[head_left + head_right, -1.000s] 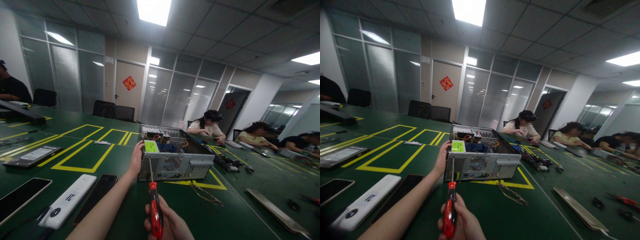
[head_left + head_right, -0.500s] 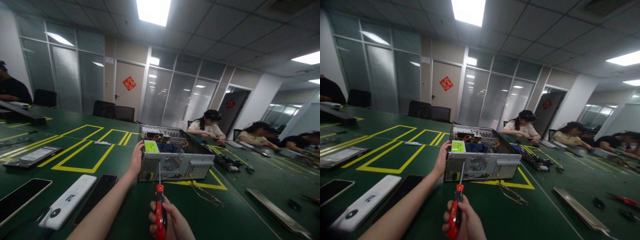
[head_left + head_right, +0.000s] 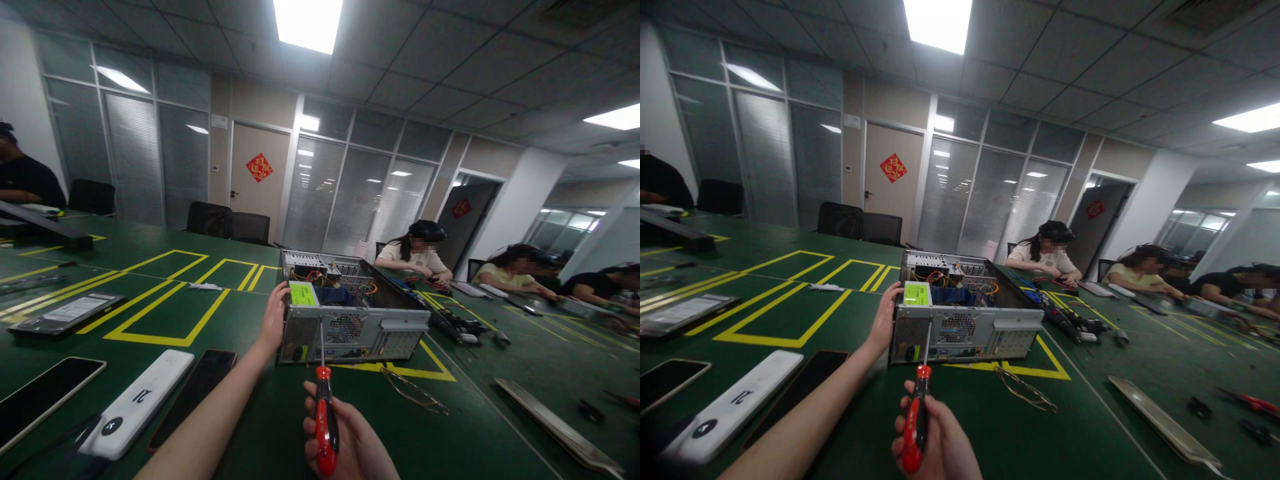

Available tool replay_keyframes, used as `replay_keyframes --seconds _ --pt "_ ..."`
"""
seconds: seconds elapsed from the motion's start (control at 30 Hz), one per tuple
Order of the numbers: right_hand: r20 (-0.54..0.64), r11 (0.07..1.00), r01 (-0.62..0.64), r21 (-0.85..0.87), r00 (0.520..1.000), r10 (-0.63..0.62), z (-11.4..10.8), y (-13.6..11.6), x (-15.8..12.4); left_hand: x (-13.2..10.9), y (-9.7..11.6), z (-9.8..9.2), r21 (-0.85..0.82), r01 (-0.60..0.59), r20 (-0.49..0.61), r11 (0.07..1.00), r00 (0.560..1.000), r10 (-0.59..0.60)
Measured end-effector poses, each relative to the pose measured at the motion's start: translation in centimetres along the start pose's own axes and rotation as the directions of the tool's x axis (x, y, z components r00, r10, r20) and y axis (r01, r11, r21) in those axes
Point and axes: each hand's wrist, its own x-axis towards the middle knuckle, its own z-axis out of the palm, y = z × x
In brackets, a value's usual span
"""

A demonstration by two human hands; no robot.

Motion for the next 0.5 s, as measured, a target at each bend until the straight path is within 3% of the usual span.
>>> replay_keyframes --seconds 0.17,0.5 --pt "0.138 0.996 -0.059 0.062 0.989 0.05 -0.1 -1.1 -0.8 0.0 0.0 0.0 -0.003 0.008 -0.007 1.0 1.0 -0.008" --pt "0.22 0.999 0.013 -0.05 0.976 -0.002 -1.1 -2.4 -2.1 0.0 0.0 0.1 0.005 0.001 -0.016 1.0 1.0 -0.001"
